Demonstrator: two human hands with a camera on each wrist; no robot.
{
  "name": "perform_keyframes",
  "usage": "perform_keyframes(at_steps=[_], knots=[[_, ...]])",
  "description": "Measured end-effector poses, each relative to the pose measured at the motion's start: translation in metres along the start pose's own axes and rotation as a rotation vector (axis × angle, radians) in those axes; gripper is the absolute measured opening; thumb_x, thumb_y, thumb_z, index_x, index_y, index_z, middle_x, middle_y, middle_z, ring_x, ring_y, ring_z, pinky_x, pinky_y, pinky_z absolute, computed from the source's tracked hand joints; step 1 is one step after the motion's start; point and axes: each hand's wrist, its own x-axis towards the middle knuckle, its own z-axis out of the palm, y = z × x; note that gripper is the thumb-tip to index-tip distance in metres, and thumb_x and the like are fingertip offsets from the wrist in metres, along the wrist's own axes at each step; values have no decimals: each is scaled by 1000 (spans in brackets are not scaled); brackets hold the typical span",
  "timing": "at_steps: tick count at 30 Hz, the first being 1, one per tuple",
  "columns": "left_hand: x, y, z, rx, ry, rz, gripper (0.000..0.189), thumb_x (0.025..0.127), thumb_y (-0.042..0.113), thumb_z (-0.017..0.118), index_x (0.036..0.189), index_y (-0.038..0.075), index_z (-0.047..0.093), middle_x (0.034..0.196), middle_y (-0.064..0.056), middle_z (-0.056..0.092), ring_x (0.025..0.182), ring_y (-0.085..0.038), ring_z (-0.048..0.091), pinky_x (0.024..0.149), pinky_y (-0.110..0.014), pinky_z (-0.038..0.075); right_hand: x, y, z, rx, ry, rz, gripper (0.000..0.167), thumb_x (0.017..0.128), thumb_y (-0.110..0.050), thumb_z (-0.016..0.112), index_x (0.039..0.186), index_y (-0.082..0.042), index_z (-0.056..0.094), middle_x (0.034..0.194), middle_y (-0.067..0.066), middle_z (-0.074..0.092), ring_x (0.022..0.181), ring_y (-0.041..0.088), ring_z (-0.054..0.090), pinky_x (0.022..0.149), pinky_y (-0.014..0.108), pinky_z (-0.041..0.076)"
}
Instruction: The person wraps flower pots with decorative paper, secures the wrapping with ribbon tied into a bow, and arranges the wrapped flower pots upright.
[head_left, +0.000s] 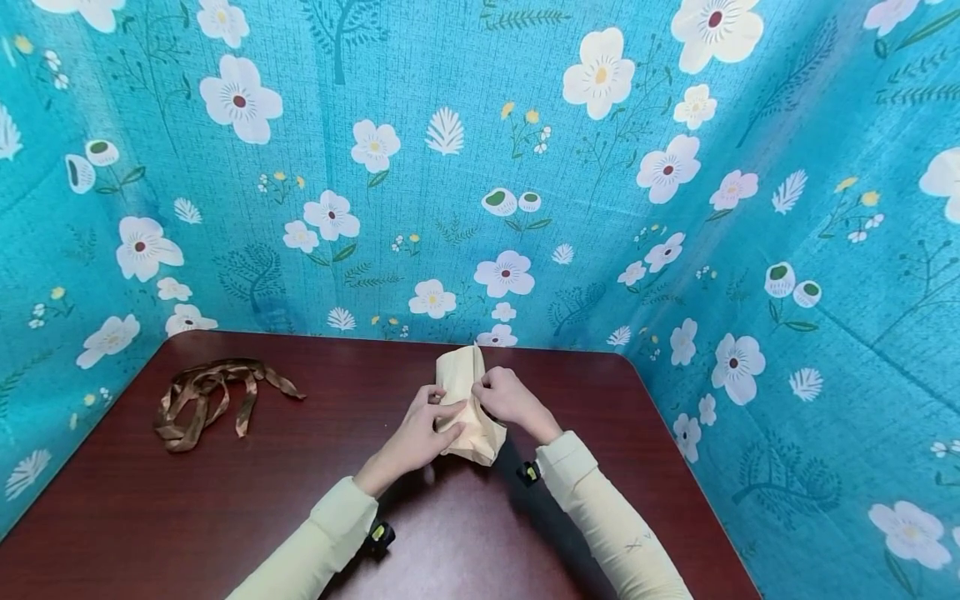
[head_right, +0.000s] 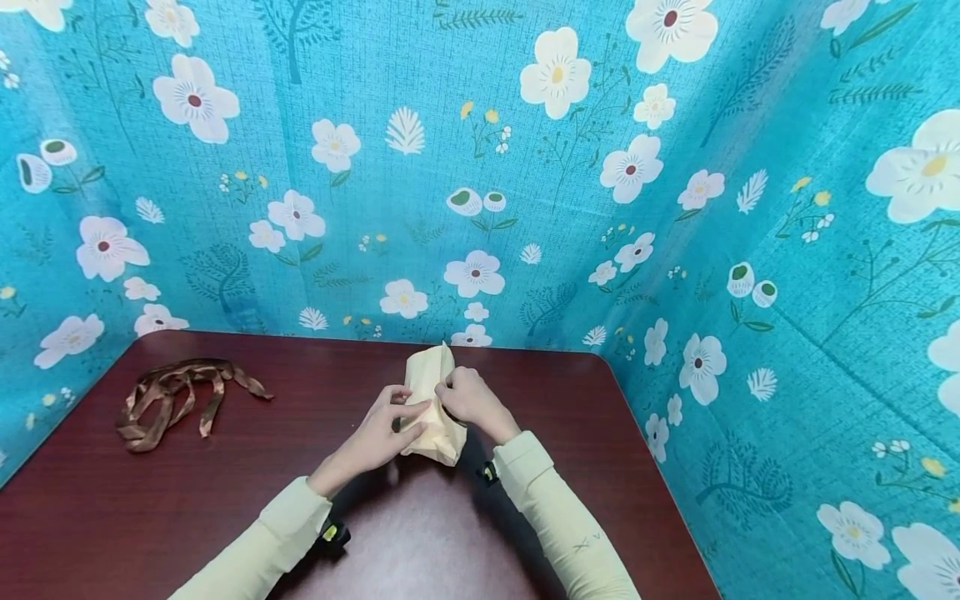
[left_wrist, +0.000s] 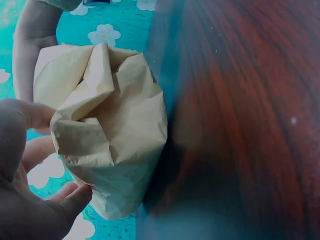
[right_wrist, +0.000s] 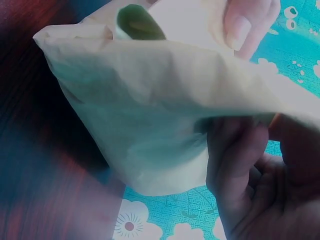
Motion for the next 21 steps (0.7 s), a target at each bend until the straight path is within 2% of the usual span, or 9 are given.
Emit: perform_keyframes(at_steps=[11, 16, 21], knots=[[-4, -1, 7, 46, 54, 54, 38, 92, 14, 75, 129, 5, 70, 131, -27, 50, 118, -38, 52, 99, -52, 46, 1, -7, 4, -54, 5, -29, 47, 95, -13, 50, 50, -19, 36, 46, -8, 29, 40, 9, 29, 43, 24, 29], [-4, -4, 9, 61, 106, 76, 39, 89, 15, 78, 127, 5, 72, 123, -22, 56, 118, -35, 54, 94, -49, 49, 2, -7, 7, -11, -22, -21, 48, 97, -13, 50, 50, -19, 38, 45, -8, 30, 40, 8, 28, 43, 24, 29], [-4, -6, 7, 15, 161, 62, 46, 83, 14, 85, 126, 3, 72, 118, -16, 63, 109, -30, 63, 86, -45, 54, 1, -5, 7, 72, -77, -32, 53, 105, -22, 49, 52, -17, 43, 46, -7, 34, 41, 9, 29, 44, 24, 29]])
